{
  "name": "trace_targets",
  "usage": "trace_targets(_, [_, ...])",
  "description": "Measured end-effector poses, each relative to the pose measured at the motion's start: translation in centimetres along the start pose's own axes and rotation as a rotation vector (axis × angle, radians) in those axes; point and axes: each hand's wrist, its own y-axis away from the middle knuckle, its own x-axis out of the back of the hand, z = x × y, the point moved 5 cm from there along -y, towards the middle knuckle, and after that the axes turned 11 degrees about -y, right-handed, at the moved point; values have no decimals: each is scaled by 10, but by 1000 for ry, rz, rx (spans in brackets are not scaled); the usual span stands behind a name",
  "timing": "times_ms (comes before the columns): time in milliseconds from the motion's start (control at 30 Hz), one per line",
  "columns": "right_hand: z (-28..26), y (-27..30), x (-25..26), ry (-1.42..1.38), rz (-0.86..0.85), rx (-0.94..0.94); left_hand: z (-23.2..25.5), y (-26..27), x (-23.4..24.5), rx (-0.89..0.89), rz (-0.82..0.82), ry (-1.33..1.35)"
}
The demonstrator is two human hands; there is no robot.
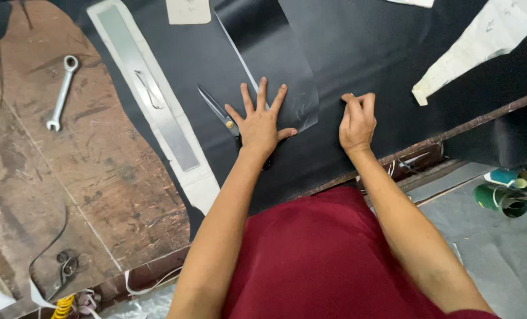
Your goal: The person uses a pair of scissors to cut a piece of black fabric on a wooden workbench. They position a white paper pattern on the fabric, secure it with a wrench, and cut along the pattern's edge. The person then removes the pattern and cuts a second piece of fabric using a different template.
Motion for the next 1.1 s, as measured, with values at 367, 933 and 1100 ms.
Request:
trace_targets(367, [8,16,1,13,-26,-29,4,2,15,-25,64,8])
trace_targets(933, [41,-52,10,-717,-418,-374,39,38,-26,502,572,572])
trace_targets(1100, [48,-112,-48,-998,-670,-722,63,24,7,665,513,213])
